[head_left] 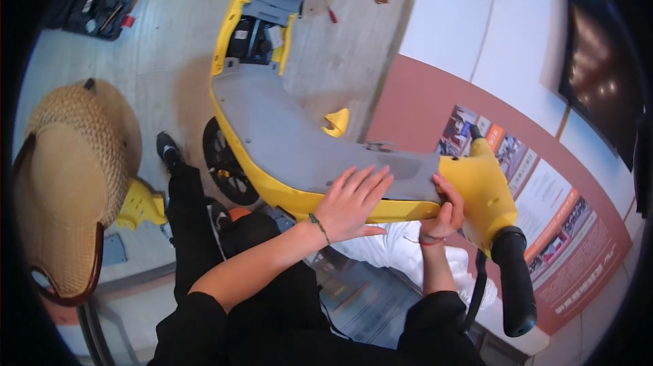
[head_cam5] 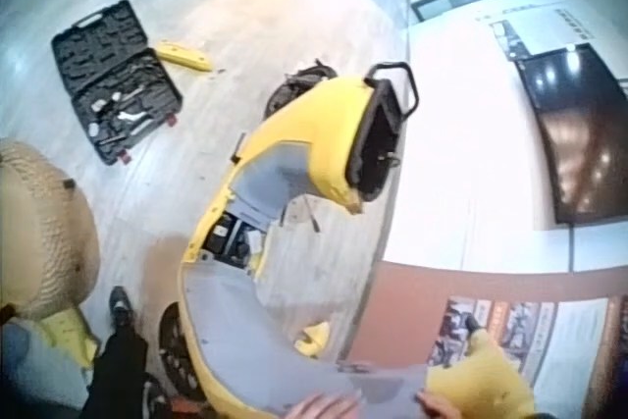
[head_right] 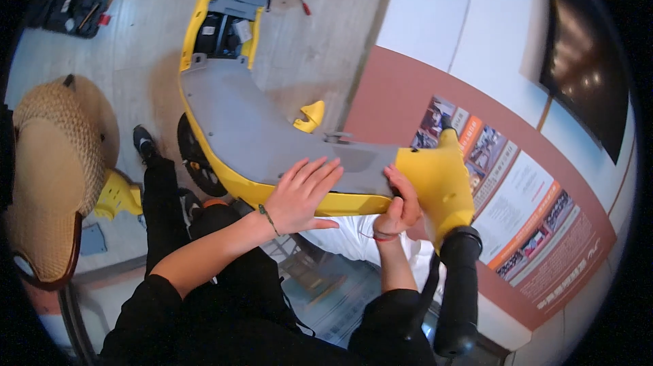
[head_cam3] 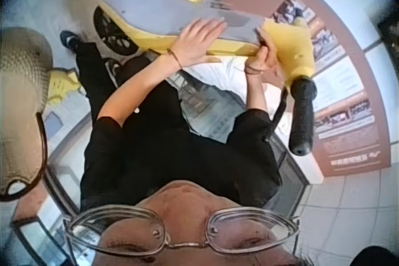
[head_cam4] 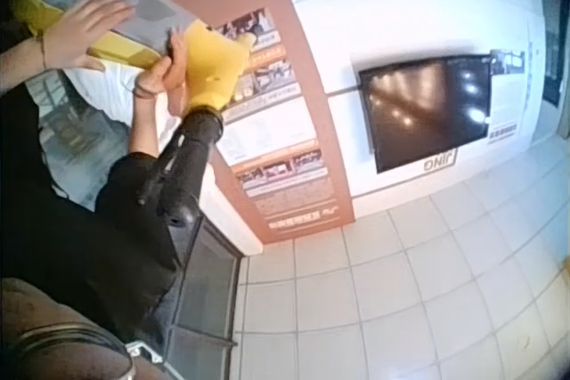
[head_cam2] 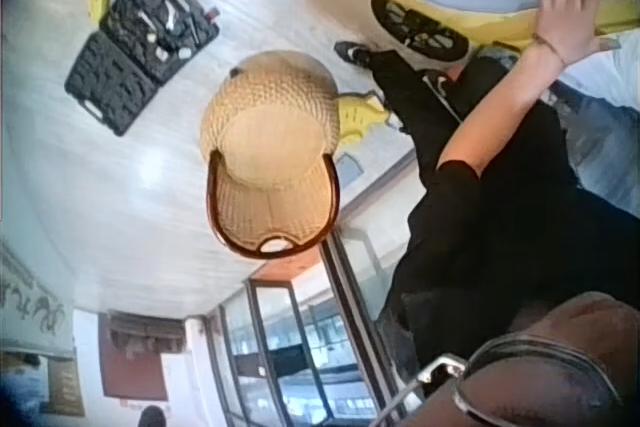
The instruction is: Assembling the body panels of a yellow electric scooter using an electric drill.
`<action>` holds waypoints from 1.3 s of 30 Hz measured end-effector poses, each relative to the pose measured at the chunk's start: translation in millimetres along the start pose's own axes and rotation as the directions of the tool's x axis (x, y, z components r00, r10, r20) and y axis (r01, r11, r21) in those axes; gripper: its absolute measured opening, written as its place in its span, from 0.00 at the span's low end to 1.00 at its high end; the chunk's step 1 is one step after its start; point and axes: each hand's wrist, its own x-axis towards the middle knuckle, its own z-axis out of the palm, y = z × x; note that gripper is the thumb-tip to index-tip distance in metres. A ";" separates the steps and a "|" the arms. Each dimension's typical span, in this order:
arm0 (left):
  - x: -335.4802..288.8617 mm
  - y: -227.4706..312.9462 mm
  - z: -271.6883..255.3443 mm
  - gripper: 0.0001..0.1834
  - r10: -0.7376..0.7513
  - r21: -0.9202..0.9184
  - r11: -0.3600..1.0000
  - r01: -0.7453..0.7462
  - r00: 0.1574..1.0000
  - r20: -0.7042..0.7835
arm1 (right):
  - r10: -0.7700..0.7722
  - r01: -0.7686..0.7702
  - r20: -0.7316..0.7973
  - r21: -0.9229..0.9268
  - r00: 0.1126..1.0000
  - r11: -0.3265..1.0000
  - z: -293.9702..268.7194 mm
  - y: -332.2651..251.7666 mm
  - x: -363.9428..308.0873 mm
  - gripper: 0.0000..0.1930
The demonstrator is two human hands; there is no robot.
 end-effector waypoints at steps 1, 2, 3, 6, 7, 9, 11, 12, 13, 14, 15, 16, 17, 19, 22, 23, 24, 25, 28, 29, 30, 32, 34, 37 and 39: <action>5.8 3.0 -1.8 0.51 -0.019 0.040 0.999 0.019 1.000 0.005 | 0.075 -0.073 -0.090 0.026 0.993 0.997 7.0 -2.4 -6.5 0.19; 14.0 7.3 -0.8 0.51 -0.024 0.067 0.997 0.024 1.000 -0.001 | 0.139 -0.134 -0.181 0.041 0.974 0.990 9.4 -6.6 -7.7 0.19; 20.6 11.1 2.0 0.51 -0.002 0.061 0.998 0.001 1.000 0.004 | 0.094 -0.096 -0.229 0.002 0.969 0.995 12.3 -10.0 -5.2 0.19; 31.4 20.0 10.5 0.50 -0.016 0.091 0.996 0.014 1.000 0.022 | -0.022 0.003 -0.335 -0.056 0.942 0.998 10.6 -8.6 -2.7 0.21; 28.2 15.2 10.2 0.49 -0.026 0.066 0.997 0.026 1.000 0.008 | -0.058 0.009 -0.349 -0.141 0.935 0.990 14.8 -7.7 -2.2 0.22; 25.6 10.9 9.1 0.48 -0.036 0.045 0.998 0.036 0.999 0.002 | -0.095 0.037 -0.350 -0.169 0.932 0.985 18.1 -7.4 -5.3 0.23; 26.3 14.3 4.0 0.46 -0.045 0.045 0.998 0.044 0.998 0.036 | -0.153 0.077 -0.360 -0.217 0.920 0.973 17.7 -11.2 -3.8 0.23; 27.7 13.2 4.5 0.46 -0.039 0.051 0.998 0.037 0.998 0.041 | -0.151 0.073 -0.369 -0.216 0.917 0.974 18.1 -10.5 -2.8 0.23; 28.5 13.3 5.4 0.46 -0.027 0.058 0.998 0.026 1.000 0.016 | -0.155 0.070 -0.358 -0.239 0.921 0.968 17.1 -10.1 -2.3 0.23; 29.1 13.2 6.1 0.45 -0.016 0.065 0.998 0.016 1.000 -0.010 | -0.159 0.067 -0.346 -0.263 0.925 0.962 15.5 -10.1 -1.9 0.23; 29.4 13.2 6.4 0.45 -0.011 0.067 0.998 0.012 1.000 -0.005 | -0.157 0.063 -0.352 -0.263 0.923 0.963 12.6 -10.7 -1.8 0.23; 29.1 12.8 6.5 0.45 -0.009 0.066 0.998 0.009 1.000 0.003 | -0.159 0.077 -0.277 -0.285 0.948 0.956 10.0 -10.9 -2.2 0.21; 29.1 12.3 6.4 0.45 -0.007 0.065 0.998 0.006 1.000 0.011 | -0.159 0.093 -0.200 -0.305 0.967 0.948 7.7 -12.0 -1.7 0.20; 30.8 10.4 6.7 0.44 -0.010 0.064 0.998 0.008 0.999 0.038 | -0.155 0.116 -0.107 -0.305 0.982 0.945 4.0 -17.5 4.5 0.18; 33.5 9.2 3.0 0.44 -0.031 0.069 0.997 0.024 0.994 0.100 | -0.114 0.130 0.072 -0.298 0.991 0.946 -5.3 -20.6 -5.6 0.15; 35.8 9.0 0.6 0.43 -0.043 0.074 0.997 0.033 0.991 0.130 | -0.103 0.107 0.030 -0.286 0.994 0.952 -7.5 -16.9 -15.2 0.16; 36.9 8.2 -1.3 0.43 -0.038 0.080 0.996 0.028 0.991 0.132 | -0.091 0.083 -0.014 -0.271 0.996 0.959 -10.7 -15.6 -25.3 0.18; 38.0 6.5 -0.9 0.43 -0.038 0.073 0.997 0.027 0.987 0.154 | -0.087 0.084 0.004 -0.299 0.996 0.951 -18.0 -19.9 -38.9 0.20; 45.1 13.4 -4.0 0.43 -0.049 0.088 0.996 0.031 0.977 0.207 | 0.009 -0.055 -0.167 -0.271 0.986 0.961 -14.8 -24.0 -90.1 0.22; 48.0 14.7 -6.9 0.44 -0.074 0.108 0.993 0.050 0.970 0.231 | 0.145 -0.219 -0.247 -0.305 0.958 0.927 -7.1 -24.4 -106.6 0.24; 49.1 16.5 -8.9 0.44 -0.058 0.128 0.991 0.028 0.968 0.244 | 0.278 -0.385 -0.332 -0.319 0.901 0.866 3.2 -27.4 -116.1 0.26; 48.9 22.0 -10.1 0.44 -0.144 0.140 0.984 0.110 0.953 0.266 | 0.455 -0.564 -0.525 -0.057 0.719 0.824 32.9 -35.1 -103.7 0.27; 51.2 26.1 -8.8 0.42 -0.141 0.171 0.980 0.097 0.953 0.267 | 0.690 -0.712 -0.527 0.208 0.496 0.671 47.1 1.9 -125.9 0.26; 47.9 23.3 -4.4 0.38 -0.192 0.207 0.969 0.133 0.935 0.299 | 0.706 -0.754 -0.602 0.246 0.374 0.609 77.1 -28.1 -68.5 0.21; 50.3 23.6 -7.7 0.33 -0.302 0.182 0.950 0.255 0.899 0.316 | 0.803 -0.849 -0.460 0.174 0.379 0.500 57.6 -69.4 -11.9 0.18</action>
